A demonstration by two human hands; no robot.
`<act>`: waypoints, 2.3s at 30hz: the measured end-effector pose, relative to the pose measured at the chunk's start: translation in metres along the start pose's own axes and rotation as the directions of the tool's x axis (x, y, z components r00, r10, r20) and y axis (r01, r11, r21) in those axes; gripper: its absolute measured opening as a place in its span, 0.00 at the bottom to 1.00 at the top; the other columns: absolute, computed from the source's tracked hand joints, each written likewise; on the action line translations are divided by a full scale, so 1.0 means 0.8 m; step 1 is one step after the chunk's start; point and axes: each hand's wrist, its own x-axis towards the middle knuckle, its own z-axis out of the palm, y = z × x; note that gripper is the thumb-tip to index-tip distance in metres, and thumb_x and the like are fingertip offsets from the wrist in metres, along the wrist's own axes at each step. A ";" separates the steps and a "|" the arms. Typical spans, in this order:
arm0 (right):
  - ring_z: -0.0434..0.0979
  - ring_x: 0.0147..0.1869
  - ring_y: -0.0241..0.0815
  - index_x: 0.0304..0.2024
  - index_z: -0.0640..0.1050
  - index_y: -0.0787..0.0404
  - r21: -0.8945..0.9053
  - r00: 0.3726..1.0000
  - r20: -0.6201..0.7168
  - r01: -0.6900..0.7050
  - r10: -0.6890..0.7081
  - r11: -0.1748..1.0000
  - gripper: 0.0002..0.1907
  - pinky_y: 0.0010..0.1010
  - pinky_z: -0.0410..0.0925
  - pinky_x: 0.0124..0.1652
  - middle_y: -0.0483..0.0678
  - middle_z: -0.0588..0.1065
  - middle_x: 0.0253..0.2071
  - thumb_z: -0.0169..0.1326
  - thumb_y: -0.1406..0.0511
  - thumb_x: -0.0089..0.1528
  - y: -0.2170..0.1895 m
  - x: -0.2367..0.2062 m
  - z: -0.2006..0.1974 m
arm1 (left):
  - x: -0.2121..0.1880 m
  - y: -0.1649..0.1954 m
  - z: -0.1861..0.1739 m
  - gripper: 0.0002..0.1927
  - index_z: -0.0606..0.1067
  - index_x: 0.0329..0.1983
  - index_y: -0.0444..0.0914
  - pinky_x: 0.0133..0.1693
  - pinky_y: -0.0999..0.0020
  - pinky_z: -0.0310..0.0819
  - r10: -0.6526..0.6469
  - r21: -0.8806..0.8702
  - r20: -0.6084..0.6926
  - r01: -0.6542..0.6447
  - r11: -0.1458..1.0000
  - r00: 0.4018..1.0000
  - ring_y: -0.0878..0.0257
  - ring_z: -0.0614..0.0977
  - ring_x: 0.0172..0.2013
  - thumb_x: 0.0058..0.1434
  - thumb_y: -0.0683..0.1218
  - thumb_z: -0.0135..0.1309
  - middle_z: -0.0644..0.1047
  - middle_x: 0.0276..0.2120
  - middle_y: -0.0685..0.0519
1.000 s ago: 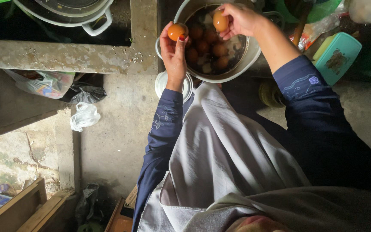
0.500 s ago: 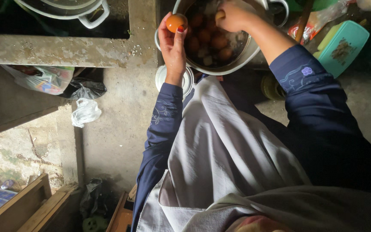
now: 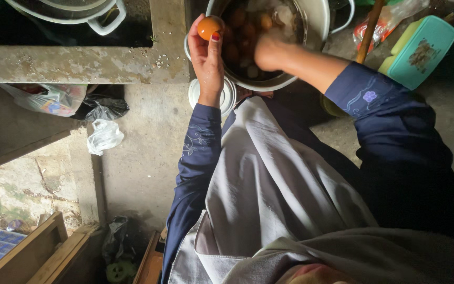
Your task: The person sits at a work area and peels boiled eggs by hand, one at a time, over a metal basin of water containing brown-shelled eggs. Peeled eggs are placed into a green colander beside the basin, and shells drop into the water.
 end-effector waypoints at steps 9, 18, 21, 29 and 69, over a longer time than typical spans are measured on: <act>0.79 0.60 0.50 0.61 0.77 0.52 -0.450 0.827 0.529 0.462 -0.189 0.764 0.20 0.46 0.74 0.49 0.50 0.77 0.59 0.43 0.59 0.70 -0.051 -0.006 0.039 | -0.001 0.002 0.002 0.27 0.61 0.73 0.36 0.67 0.66 0.68 0.005 0.022 -0.015 -0.005 1.000 1.000 0.62 0.74 0.61 0.75 0.42 0.55 0.71 0.62 0.49; 0.79 0.59 0.48 0.54 0.82 0.57 -0.503 0.831 0.494 0.514 -0.257 0.695 0.19 0.43 0.72 0.51 0.52 0.79 0.55 0.50 0.65 0.63 -0.055 -0.020 0.003 | -0.002 0.009 0.000 0.25 0.61 0.72 0.35 0.65 0.68 0.69 0.048 0.082 -0.032 -0.046 0.996 0.998 0.62 0.74 0.60 0.75 0.41 0.54 0.71 0.62 0.50; 0.81 0.55 0.51 0.51 0.83 0.55 -0.526 0.951 0.227 0.300 -0.208 0.796 0.16 0.45 0.74 0.46 0.53 0.81 0.50 0.49 0.66 0.65 -0.037 -0.011 -0.030 | -0.002 0.014 -0.002 0.25 0.62 0.72 0.35 0.64 0.68 0.69 0.033 0.075 -0.040 -0.030 0.997 0.999 0.62 0.75 0.59 0.75 0.41 0.53 0.72 0.60 0.49; 0.84 0.46 0.53 0.47 0.85 0.58 -0.640 0.990 -0.005 0.105 -0.141 0.761 0.13 0.42 0.76 0.33 0.54 0.82 0.45 0.52 0.68 0.63 -0.003 0.030 -0.087 | -0.003 0.019 0.002 0.24 0.63 0.72 0.36 0.66 0.69 0.67 0.057 0.159 -0.002 -0.056 0.986 0.998 0.63 0.75 0.60 0.75 0.40 0.54 0.73 0.61 0.50; 0.81 0.49 0.56 0.47 0.81 0.58 -0.139 0.900 -0.246 0.335 -0.360 0.932 0.10 0.44 0.72 0.47 0.57 0.81 0.44 0.60 0.64 0.65 -0.013 0.005 -0.088 | 0.000 0.020 -0.008 0.25 0.63 0.72 0.37 0.63 0.70 0.68 0.037 0.166 0.021 -0.040 0.985 0.999 0.63 0.76 0.58 0.74 0.39 0.56 0.74 0.59 0.50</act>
